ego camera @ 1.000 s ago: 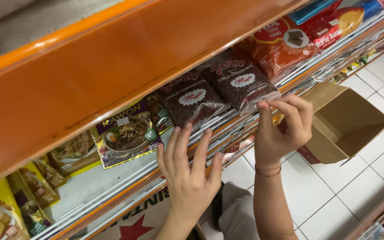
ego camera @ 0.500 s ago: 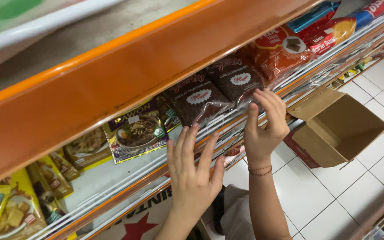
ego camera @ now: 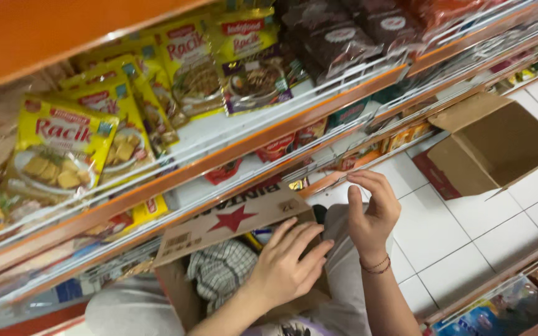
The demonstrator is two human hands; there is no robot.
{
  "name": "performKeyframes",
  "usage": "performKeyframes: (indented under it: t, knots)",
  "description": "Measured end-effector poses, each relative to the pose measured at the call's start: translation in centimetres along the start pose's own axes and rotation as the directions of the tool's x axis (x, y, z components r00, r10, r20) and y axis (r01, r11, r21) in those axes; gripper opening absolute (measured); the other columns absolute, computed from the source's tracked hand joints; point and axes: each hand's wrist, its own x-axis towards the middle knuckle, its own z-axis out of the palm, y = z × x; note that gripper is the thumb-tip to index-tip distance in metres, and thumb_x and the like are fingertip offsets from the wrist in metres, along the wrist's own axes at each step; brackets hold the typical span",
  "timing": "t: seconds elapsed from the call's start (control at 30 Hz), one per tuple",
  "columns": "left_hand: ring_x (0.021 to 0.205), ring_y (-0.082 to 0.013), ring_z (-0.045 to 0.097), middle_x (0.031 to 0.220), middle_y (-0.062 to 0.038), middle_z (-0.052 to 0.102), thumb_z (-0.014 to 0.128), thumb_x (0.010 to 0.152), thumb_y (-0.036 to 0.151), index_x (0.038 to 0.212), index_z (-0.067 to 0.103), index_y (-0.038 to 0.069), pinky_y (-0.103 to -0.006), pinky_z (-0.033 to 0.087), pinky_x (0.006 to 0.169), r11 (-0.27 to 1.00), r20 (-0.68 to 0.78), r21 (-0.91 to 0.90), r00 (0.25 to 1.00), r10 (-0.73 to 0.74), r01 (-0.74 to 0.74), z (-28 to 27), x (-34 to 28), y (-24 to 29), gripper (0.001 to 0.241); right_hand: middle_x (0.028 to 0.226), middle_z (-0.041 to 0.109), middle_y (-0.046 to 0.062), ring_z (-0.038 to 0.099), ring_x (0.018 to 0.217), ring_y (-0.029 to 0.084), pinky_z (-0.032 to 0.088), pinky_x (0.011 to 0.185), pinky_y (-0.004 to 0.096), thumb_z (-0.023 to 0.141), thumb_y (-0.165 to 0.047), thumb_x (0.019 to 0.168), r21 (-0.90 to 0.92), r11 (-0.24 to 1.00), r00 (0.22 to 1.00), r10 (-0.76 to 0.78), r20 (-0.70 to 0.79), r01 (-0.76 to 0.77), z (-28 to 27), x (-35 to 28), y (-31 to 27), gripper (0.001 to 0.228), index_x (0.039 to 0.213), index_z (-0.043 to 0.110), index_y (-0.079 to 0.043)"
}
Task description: The person takes various packaged items, including tea boxes and chocolate bars, from a cardboard box and places them onto a store shelf, occasionally using a barcode scanner.
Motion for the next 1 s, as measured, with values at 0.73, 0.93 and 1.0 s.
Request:
performKeyframes:
  t: [0.73,0.93,1.0]
  knots:
    - [0.124,-0.0419,0.056,0.137,-0.023,0.052,0.073,0.087,0.024,0.161,0.030,0.043,-0.0609,0.042,0.104,0.581,0.393,0.307,0.456,-0.799,0.754,6.6,-25.4,-7.9,0.088,0.137,0.054,0.021,0.048,0.130,0.040,0.035,0.105,0.053,0.073,-0.004,0.066,-0.435,0.894,0.526,0.323,0.787,0.103,9.2,-25.8,6.6,0.077,0.140,0.052,0.000]
    - [0.115,-0.0395,0.058,0.120,-0.018,0.057,0.076,0.072,0.007,0.123,0.070,0.009,-0.0463,0.049,0.098,0.630,-0.205,0.117,0.639,-0.741,0.768,5.9,-27.1,-7.5,0.052,0.145,0.053,0.024,0.050,0.136,0.042,0.039,0.116,0.049,0.066,0.000,0.082,-0.372,0.928,0.621,0.289,0.729,0.004,9.2,-27.3,11.3,0.069,0.150,0.051,-0.003]
    - [0.113,-0.0389,0.056,0.118,-0.018,0.056,0.077,0.068,0.005,0.124,0.068,0.004,-0.0469,0.048,0.096,0.599,-0.247,0.221,0.638,-0.729,0.770,5.3,-26.7,-5.9,0.056,0.138,0.053,0.030,0.052,0.128,0.045,0.045,0.111,0.046,0.067,-0.001,0.084,-0.379,0.922,0.746,0.303,0.593,-0.073,10.5,-26.7,14.9,0.065,0.147,0.050,0.003]
